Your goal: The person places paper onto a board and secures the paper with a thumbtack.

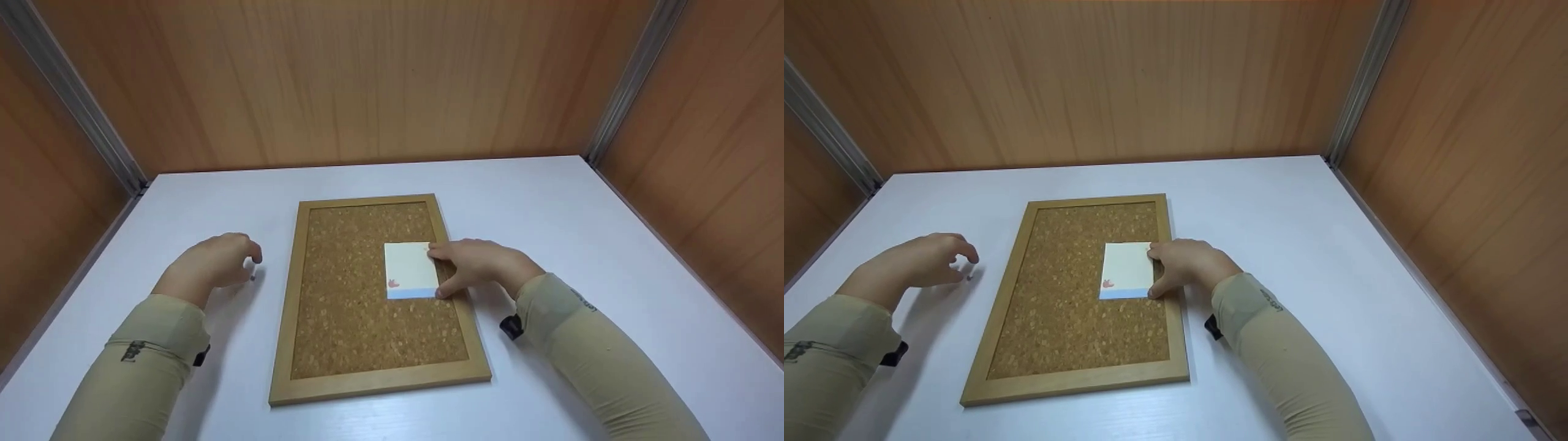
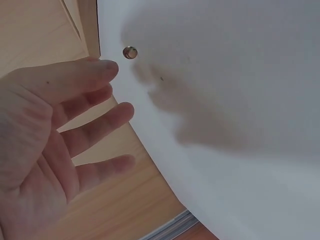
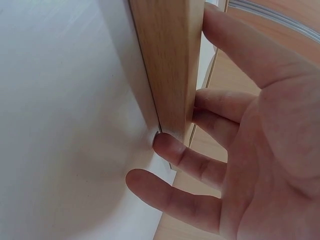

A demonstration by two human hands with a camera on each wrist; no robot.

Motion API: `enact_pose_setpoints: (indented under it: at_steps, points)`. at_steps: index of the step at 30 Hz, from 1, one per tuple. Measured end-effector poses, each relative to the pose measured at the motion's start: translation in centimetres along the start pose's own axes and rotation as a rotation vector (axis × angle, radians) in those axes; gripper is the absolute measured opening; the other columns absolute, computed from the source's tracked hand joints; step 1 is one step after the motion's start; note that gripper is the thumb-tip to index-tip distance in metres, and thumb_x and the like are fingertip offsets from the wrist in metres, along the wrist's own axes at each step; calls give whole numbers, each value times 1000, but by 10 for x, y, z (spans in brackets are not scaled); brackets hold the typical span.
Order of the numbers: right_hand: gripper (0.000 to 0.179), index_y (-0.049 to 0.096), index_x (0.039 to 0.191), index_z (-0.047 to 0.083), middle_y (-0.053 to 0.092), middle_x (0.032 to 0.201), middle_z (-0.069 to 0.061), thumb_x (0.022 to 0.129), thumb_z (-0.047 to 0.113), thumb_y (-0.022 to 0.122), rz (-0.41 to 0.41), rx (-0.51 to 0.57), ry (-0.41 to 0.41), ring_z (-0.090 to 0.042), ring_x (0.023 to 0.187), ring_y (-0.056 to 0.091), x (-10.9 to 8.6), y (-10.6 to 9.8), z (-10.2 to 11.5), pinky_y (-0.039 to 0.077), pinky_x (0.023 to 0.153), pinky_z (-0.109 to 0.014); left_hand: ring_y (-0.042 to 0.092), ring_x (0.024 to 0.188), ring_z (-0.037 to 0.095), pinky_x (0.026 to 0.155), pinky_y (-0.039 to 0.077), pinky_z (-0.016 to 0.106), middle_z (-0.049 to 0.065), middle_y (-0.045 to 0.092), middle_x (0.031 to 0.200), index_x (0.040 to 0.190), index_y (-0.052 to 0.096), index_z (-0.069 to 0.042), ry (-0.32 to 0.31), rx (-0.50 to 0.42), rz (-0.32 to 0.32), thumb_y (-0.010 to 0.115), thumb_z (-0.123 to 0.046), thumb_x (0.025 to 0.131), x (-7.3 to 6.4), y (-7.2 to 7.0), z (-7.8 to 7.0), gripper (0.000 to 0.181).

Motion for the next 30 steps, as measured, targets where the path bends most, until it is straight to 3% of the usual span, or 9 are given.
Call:
enact_pose_setpoints:
  at_steps: [5,9,16,21,30]
  points:
    - [88,37,159,23,29,165,6,87,50,79,-1,7,14,-29,150,28,0,1,-1,25,120,-51,63,110,42,93,52,58,21,69,114,110,75,-1,12,37,26,61,4,93,2,9,0,22]
    - [88,38,159,23,28,165,7,86,49,79,-1,21,17,-27,150,27,0,0,-1,25,120,-50,66,104,38,91,54,55,18,71,106,105,76,-1,29,64,-5,64,7,89,2,11,-1,21]
    - [87,38,159,22,29,165,6,87,49,79,0,16,6,-28,150,28,0,1,0,25,120,-51,67,98,35,87,56,54,16,72,103,99,78,-4,27,83,-1,66,5,90,2,11,-1,18]
    - [87,38,159,22,28,165,7,87,49,79,0,8,-11,-28,150,29,0,1,0,26,120,-49,64,83,26,77,56,48,10,71,92,88,77,-7,39,80,-31,66,5,88,1,10,0,16]
    - [88,37,159,22,28,165,6,86,49,79,-2,22,-3,-28,150,29,0,0,0,26,120,-49,58,75,23,69,54,44,4,67,82,78,73,-10,66,83,-66,66,6,86,0,9,-2,20]
Point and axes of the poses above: each hand's wrist, its own x-axis towards the middle knuckle, its own y-axis out of the palm, z = x × y, the point moved 6 cm from there along x, towards the middle knuckle
